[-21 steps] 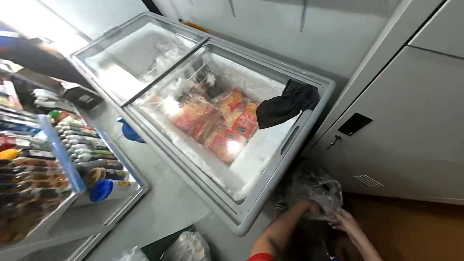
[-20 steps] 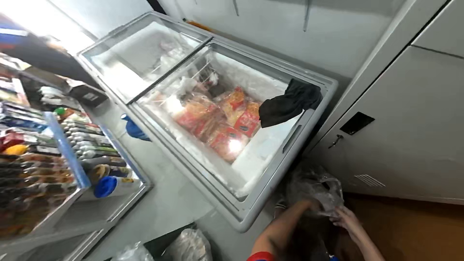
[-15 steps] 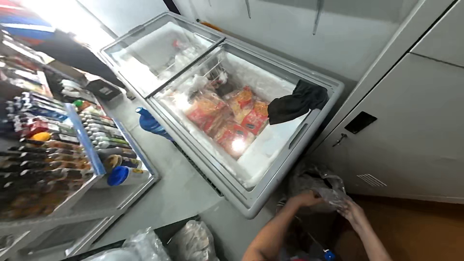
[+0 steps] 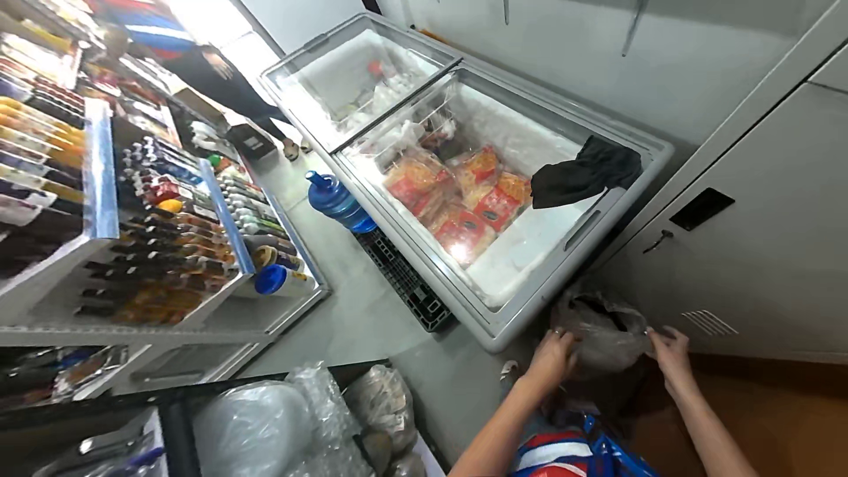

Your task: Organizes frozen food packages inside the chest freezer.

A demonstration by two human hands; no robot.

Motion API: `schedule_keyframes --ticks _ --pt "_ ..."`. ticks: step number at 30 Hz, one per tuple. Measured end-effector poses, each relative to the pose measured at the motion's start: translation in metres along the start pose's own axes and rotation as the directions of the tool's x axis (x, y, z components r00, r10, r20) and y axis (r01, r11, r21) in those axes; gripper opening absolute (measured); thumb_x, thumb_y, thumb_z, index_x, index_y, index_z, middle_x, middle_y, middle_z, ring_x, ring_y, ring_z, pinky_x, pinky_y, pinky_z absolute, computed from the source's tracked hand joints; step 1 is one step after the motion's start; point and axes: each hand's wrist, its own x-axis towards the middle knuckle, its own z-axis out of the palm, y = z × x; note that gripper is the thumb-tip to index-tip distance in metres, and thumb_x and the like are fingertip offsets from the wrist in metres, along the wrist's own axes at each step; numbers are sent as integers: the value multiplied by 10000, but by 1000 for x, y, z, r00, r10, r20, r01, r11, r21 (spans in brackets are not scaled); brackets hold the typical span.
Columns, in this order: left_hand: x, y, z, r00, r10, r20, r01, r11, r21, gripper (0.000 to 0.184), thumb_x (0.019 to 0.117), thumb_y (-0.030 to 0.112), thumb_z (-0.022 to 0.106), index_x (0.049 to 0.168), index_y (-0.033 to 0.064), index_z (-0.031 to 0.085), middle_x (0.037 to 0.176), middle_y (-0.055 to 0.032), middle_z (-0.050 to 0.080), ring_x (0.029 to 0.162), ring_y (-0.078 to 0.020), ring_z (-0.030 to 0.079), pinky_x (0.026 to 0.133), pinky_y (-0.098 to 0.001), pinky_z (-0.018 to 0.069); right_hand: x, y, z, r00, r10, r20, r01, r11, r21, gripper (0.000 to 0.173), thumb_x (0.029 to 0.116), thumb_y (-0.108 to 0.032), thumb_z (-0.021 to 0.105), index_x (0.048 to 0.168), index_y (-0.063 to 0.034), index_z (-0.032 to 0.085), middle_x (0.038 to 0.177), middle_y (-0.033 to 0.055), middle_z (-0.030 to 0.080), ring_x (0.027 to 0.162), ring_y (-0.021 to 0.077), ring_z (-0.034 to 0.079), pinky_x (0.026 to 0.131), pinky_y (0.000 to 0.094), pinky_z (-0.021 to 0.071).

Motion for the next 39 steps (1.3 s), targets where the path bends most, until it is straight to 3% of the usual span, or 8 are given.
schedule_keyframes --ticks 4,9,13,16,19,24,30,39 --pt "-55 -18 -27 953 107 -283 -146 982 -122 249 1014 85 569 1191 -23 707 1229 -211 688 1176 -324 661 1045 -447 515 -29 -65 14 921 -364 141 386 901 -197 461 1042 -145 572 1428 84 464 1446 327 487 1320 437 518 1074 538 453" --pt "-94 -48 -90 769 215 -602 -328 941 -83 198 981 17 573 1106 -43 714 1052 -162 740 890 -184 736 833 -310 607 -39 -143 73 704 -674 224 695 587 -416 504 1015 -218 599 1392 108 519 1518 361 408 1433 559 344 1178 643 287" --pt "-113 -97 -167 708 188 -681 -288 957 -35 218 986 22 546 1108 -70 702 1057 -177 738 892 -173 732 822 -294 603 -33 -188 140 806 -556 200 586 706 -397 722 1028 -277 615 1548 101 286 1573 375 295 1425 513 380 1149 570 369" --pt "-122 -147 -225 707 147 -691 -186 982 19 243 992 36 533 1130 -77 699 1063 -191 737 892 -211 735 813 -340 606 -15 -204 193 905 -420 69 423 871 -252 805 1006 -292 649 1571 94 226 1617 372 190 1502 476 262 1218 548 263" --pt "-130 -185 -275 724 91 -684 -93 995 34 256 999 41 527 1153 -82 690 1085 -224 722 899 -264 734 797 -387 607 -6 -212 227 932 -359 -54 327 894 -306 857 995 -284 662 1574 119 176 1635 383 86 1529 498 165 1237 559 204" --pt "-126 -231 -347 725 -40 -688 18 999 -40 287 1016 65 534 1235 -76 655 1184 -251 687 988 -298 712 843 -406 588 13 -201 263 932 -338 -131 255 868 -426 857 983 -314 666 1577 100 208 1636 381 100 1530 522 131 1235 604 162" --pt "-88 -282 -418 615 -260 -744 99 962 -254 357 1040 77 493 1337 -110 558 1331 -306 594 1128 -352 646 949 -459 527 7 -200 271 835 -408 -369 221 863 -453 789 972 -277 641 1533 146 284 1641 387 32 1538 535 41 1259 571 130" --pt "22 -316 -519 510 -317 -800 186 948 -257 551 1036 172 546 1483 -110 387 1485 -349 436 1365 -414 480 1128 -475 408 -4 -239 268 904 -206 -374 -83 775 -626 840 1006 -446 597 1544 122 290 1575 429 231 1458 607 237 1167 717 193"
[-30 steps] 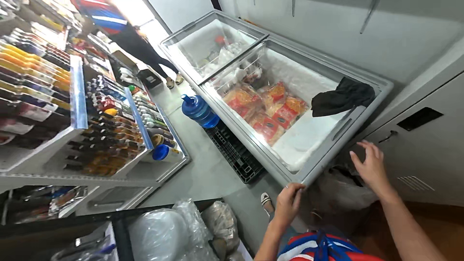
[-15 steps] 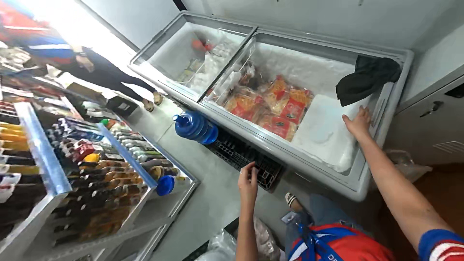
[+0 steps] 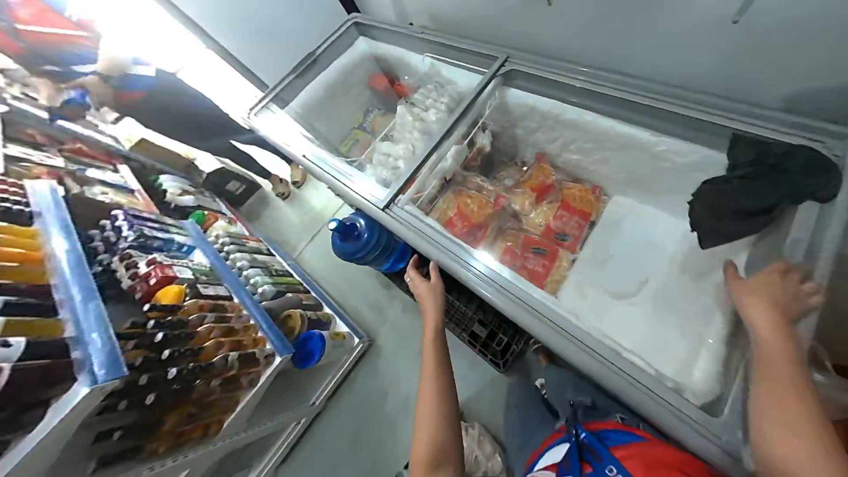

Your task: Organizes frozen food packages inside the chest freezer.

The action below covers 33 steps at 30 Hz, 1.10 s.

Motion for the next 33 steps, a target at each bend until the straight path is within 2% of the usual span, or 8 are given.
schedule_keyframes --ticks 2,4,9,13,20,23,27,33 --pt "21 3 13 997 -67 -43 67 998 -10 619 1041 202 552 1529 -96 315 1525 -350 388 1418 -427 420 1169 -492 356 5 -5 -7 997 66 52 -62 996 -66 830 1025 -432 584 1551 122 259 1529 439 307 1418 593 337 1130 698 308" --pt "38 10 27 985 -155 -78 148 986 -80 687 1039 209 565 1568 -74 229 1555 -348 339 1441 -425 389 1183 -485 337 13 -6 -9 993 118 21 -116 990 -86 812 1033 -423 567 1557 112 255 1497 429 368 1387 570 405 1104 666 372" --pt "59 13 53 949 -269 -168 248 960 -133 773 1058 260 535 1617 -26 83 1630 -329 204 1517 -405 272 1232 -476 252 10 -3 5 993 113 -44 -114 993 -18 832 1004 -440 604 1544 115 299 1552 448 239 1451 588 275 1179 639 279" --pt "61 8 59 955 -236 -178 205 963 -176 707 1089 234 450 1610 -49 65 1657 -312 138 1550 -369 209 1254 -439 207 8 -10 18 970 231 -80 -227 972 61 880 969 -517 621 1568 48 309 1572 413 248 1458 585 253 1178 661 241" --pt "59 12 58 947 -280 -158 225 928 -297 705 1092 242 437 1627 6 44 1678 -257 126 1550 -304 226 1241 -414 247 12 -25 24 929 349 -126 -324 928 184 785 947 -515 637 1516 -12 443 1553 385 317 1450 567 278 1164 670 245" --pt "58 16 56 946 -290 -143 233 918 -320 700 1092 234 429 1630 17 38 1684 -248 108 1552 -300 222 1239 -420 251 4 -51 33 949 288 -126 -254 939 233 697 952 -454 658 1449 11 511 1505 421 343 1417 609 279 1135 700 244" --pt "58 14 55 953 -265 -147 206 922 -327 707 1090 248 416 1626 0 27 1685 -257 85 1558 -307 200 1249 -420 221 -14 -114 50 995 85 -49 -67 952 298 652 947 -389 696 1408 45 538 1460 469 341 1360 671 286 1069 763 249" --pt "56 16 55 949 -281 -142 219 914 -341 722 1079 244 419 1624 -6 17 1682 -269 75 1555 -311 202 1244 -410 227 -36 -223 78 964 -243 108 184 903 389 643 931 -339 721 1395 63 530 1422 447 391 1316 635 367 1063 705 332"
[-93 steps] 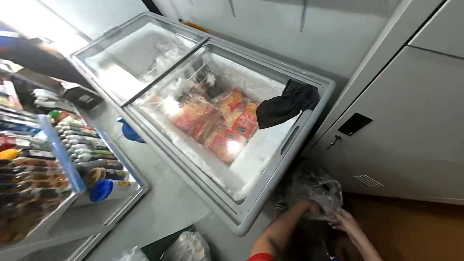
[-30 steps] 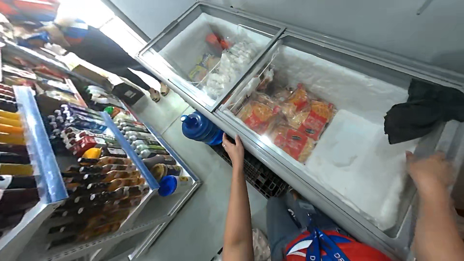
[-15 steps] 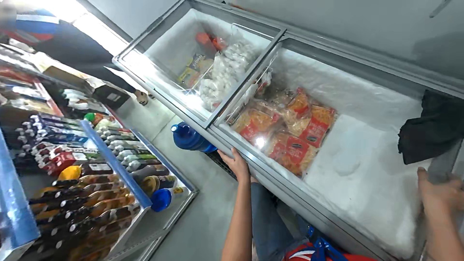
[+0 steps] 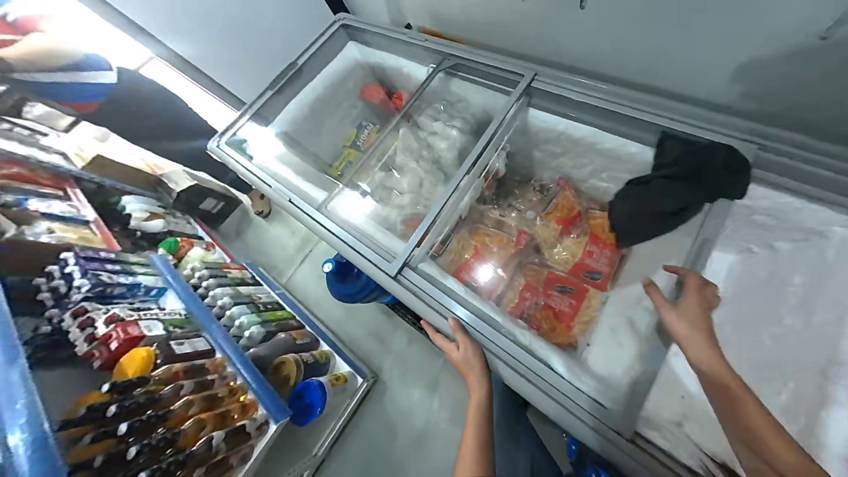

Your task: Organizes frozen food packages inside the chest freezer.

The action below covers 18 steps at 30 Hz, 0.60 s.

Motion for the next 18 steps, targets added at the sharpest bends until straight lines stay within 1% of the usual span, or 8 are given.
schedule_keyframes --ticks 5,9,11,13,14,16,17,18 --pt "0 -3 -1 1000 2 -4 -2 1000 14 722 1072 246 421 1622 -13 33 1677 -274 98 1548 -322 217 1241 -422 234 18 -68 66 968 -199 150 189 979 76 655 929 -340 714 1407 62 516 1449 408 407 1357 565 392 1114 629 347" --pt "0 -4 0 1000 -10 -11 10 1000 28 724 1072 262 420 1629 6 36 1681 -262 105 1545 -313 233 1237 -422 246 35 -112 108 925 -247 290 215 967 140 644 953 -301 694 1451 43 475 1534 379 322 1405 510 373 1134 544 379" --pt "2 -4 1 1000 -2 -5 2 999 39 740 1062 254 420 1627 -2 16 1678 -274 93 1548 -323 215 1241 -427 233 47 -120 120 892 -290 346 226 950 216 588 971 -259 672 1448 29 485 1551 346 326 1390 455 426 1103 487 442" --pt "9 -2 0 1000 9 14 -10 996 92 753 1056 223 435 1623 -12 -3 1676 -286 72 1554 -341 191 1242 -439 225 66 -114 123 867 -333 371 187 907 378 465 1010 -157 617 1421 33 510 1517 281 420 1303 353 552 1035 424 518" --pt "18 -1 0 1000 10 22 -13 992 127 764 1053 208 451 1623 -12 -9 1677 -288 66 1557 -351 180 1246 -448 218 79 -105 124 877 -330 349 127 859 495 395 1032 -104 560 1393 51 523 1438 235 525 1206 290 630 988 404 549" --pt "42 3 -1 1000 22 14 -24 985 173 783 1049 176 500 1624 -9 2 1679 -282 74 1557 -354 187 1246 -447 225 106 -75 138 942 -231 245 4 735 678 318 1074 -93 418 1342 62 490 1146 155 696 916 177 716 815 341 589" --pt "54 6 0 999 38 8 -39 980 195 794 1040 159 519 1624 -12 8 1679 -282 76 1556 -356 190 1247 -445 223 120 -59 151 967 -149 205 -36 721 692 319 1081 -97 379 1347 60 460 1065 146 697 824 152 694 754 322 572" --pt "64 9 0 998 57 9 -58 973 223 800 1036 150 528 1622 -16 10 1678 -285 71 1559 -361 181 1250 -445 214 131 -47 167 976 -75 206 -78 759 646 340 1082 -88 381 1380 70 424 1077 171 666 824 167 668 754 329 555"
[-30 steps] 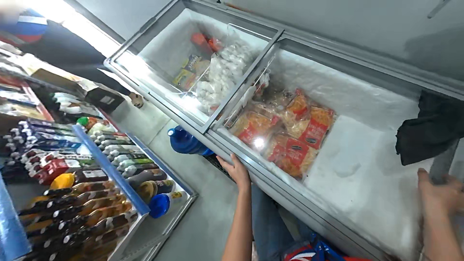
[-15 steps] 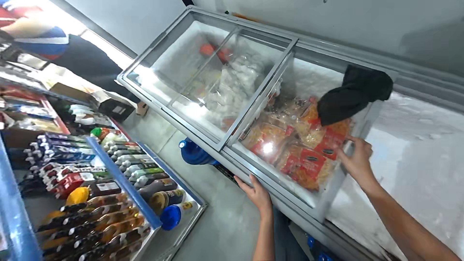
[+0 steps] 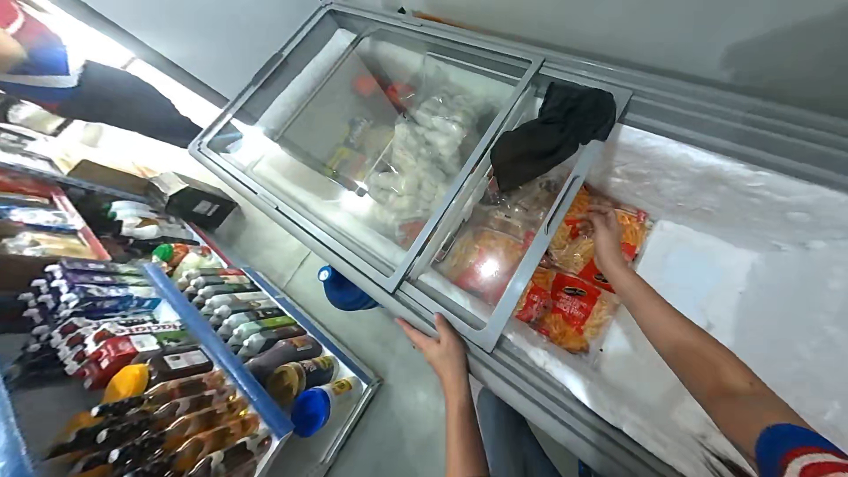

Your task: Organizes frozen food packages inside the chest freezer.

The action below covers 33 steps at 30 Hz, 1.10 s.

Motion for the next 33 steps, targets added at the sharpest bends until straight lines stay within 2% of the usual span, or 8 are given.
schedule_keyframes --ticks 4,8,10,12,14,16,28,33 --pt "10 2 0 999 28 -22 -26 998 58 757 1042 142 511 1625 -10 54 1678 -276 103 1557 -359 195 1250 -448 213 40 72 40 958 162 236 3 820 -573 624 1012 -164 595 1509 116 343 1513 306 439 1417 367 449 1187 448 361" --pt "7 5 0 999 28 -32 -27 999 25 735 1036 115 479 1623 -16 58 1682 -268 95 1560 -333 189 1250 -420 206 25 33 75 829 371 419 189 519 -834 713 1043 -341 546 1582 43 280 1663 236 242 1559 369 185 1256 509 131" --pt "7 5 0 998 34 -44 -33 999 14 737 1028 126 481 1620 -24 67 1678 -273 104 1556 -322 200 1243 -414 217 15 42 83 904 171 392 227 583 -780 663 1001 -319 585 1488 103 431 1566 292 398 1496 414 316 1238 536 149" --pt "7 5 -1 999 26 -43 -25 1000 13 744 1028 134 489 1620 -18 65 1676 -272 109 1551 -304 217 1237 -398 238 20 12 83 820 384 425 214 483 -849 666 1072 -361 468 1560 65 312 1639 245 295 1545 357 235 1261 487 114" --pt "7 4 0 999 20 -38 -19 1000 16 741 1030 128 490 1621 -16 66 1676 -273 103 1549 -295 219 1235 -385 242 19 79 87 933 -129 335 344 588 -732 593 968 -376 563 1292 118 617 1333 306 610 1308 426 538 1193 526 276" --pt "6 4 0 999 30 -36 -28 999 31 741 1029 131 490 1618 -23 68 1673 -281 107 1548 -311 219 1236 -398 233 24 34 75 822 311 477 260 540 -800 577 1069 -325 488 1491 66 439 1557 245 434 1481 356 367 1243 481 194" --pt "5 2 1 998 65 -13 -65 998 -9 750 1026 99 492 1611 -38 44 1665 -294 107 1547 -309 214 1239 -372 228 -77 13 -80 629 -65 775 602 672 -432 366 1066 -221 511 994 91 687 917 226 695 1005 386 656 1150 561 315" --pt "5 4 0 998 61 -11 -62 997 -35 753 1026 82 500 1609 -42 41 1668 -284 109 1546 -291 223 1233 -346 240 -114 -8 -106 498 232 836 424 775 -468 351 1063 -207 532 940 102 641 886 232 620 856 341 611 827 502 485"
